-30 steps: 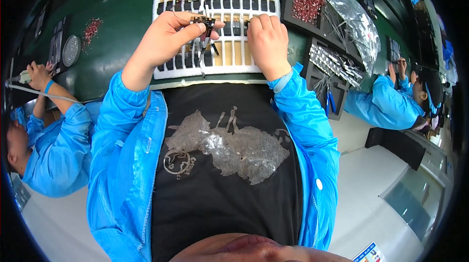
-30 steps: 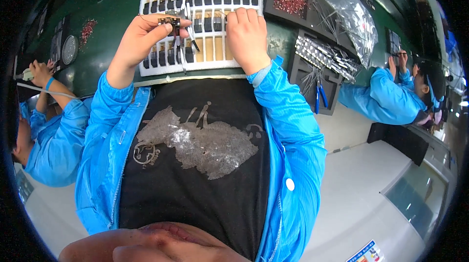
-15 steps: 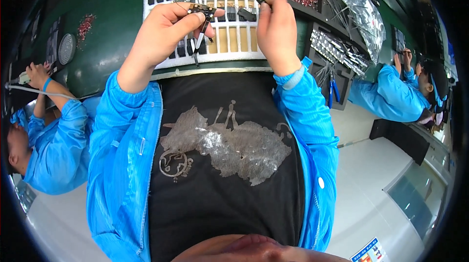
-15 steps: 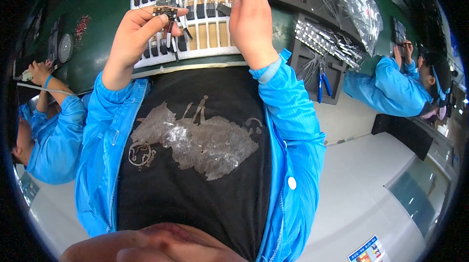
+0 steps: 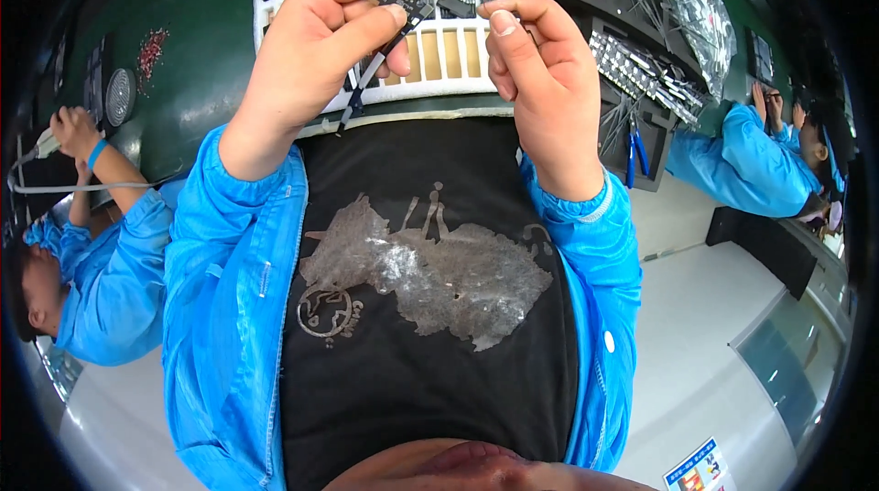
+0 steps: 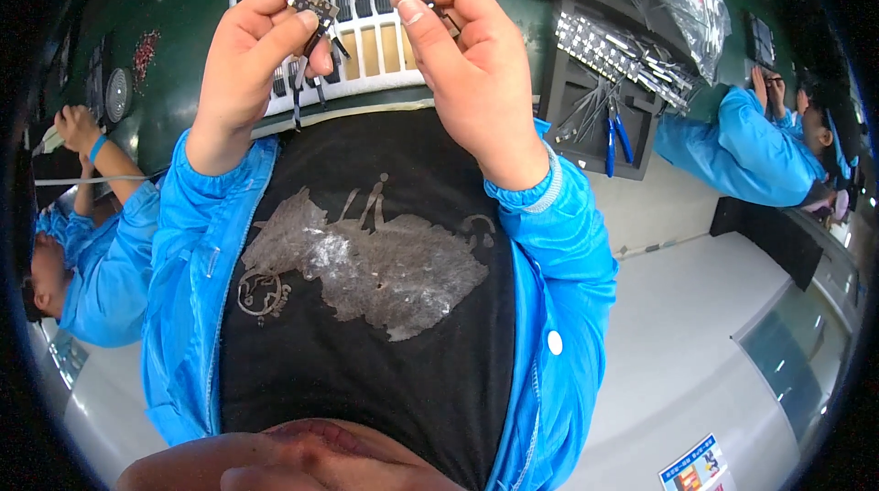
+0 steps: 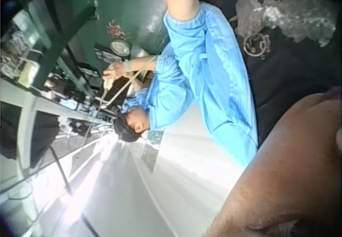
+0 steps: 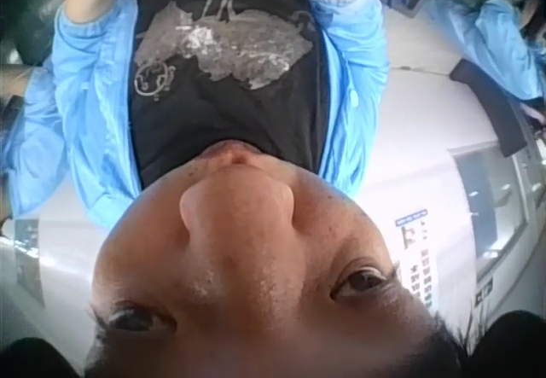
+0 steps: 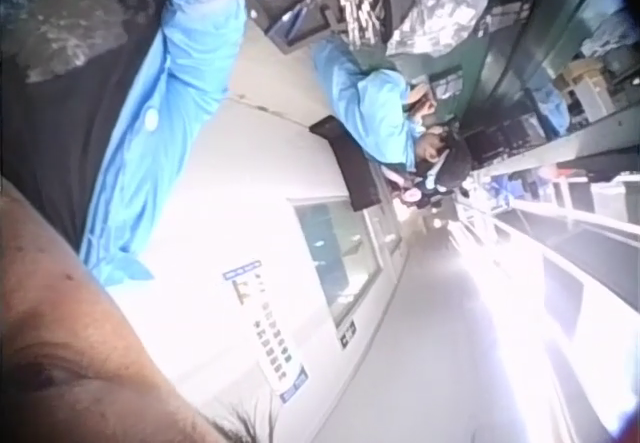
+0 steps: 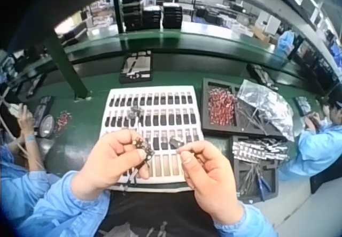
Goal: The person assembles electronic components onto a circuit board and trims wires with pliers.
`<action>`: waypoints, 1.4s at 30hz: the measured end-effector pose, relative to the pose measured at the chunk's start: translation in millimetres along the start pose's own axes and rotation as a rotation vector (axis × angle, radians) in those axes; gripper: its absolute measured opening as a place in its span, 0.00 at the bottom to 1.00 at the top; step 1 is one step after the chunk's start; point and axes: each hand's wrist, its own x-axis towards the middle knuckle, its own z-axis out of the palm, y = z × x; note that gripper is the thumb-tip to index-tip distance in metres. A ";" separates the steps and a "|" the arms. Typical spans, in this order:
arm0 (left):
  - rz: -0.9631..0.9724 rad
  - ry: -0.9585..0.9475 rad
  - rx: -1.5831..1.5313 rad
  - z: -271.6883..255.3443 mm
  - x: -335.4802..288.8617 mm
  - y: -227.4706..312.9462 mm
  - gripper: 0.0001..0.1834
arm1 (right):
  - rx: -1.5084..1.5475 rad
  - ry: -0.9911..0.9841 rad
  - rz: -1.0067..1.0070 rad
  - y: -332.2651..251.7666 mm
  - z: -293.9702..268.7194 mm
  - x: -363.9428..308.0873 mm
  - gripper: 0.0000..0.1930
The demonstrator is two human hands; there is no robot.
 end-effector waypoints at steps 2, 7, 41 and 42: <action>0.003 -0.018 0.014 2.3 1.8 0.8 0.13 | -0.053 -0.003 -0.033 1.1 -0.9 -1.8 0.05; -0.014 -0.001 0.038 8.4 -1.2 2.6 0.12 | -0.254 0.003 -0.138 -1.1 2.7 -6.0 0.06; 0.049 0.181 -0.095 27.1 -10.3 -9.4 0.04 | -0.469 0.043 -0.336 3.7 20.7 -7.5 0.04; -0.046 0.199 -0.231 32.1 -10.1 -5.9 0.01 | -0.465 0.041 -0.334 1.6 18.7 -8.7 0.04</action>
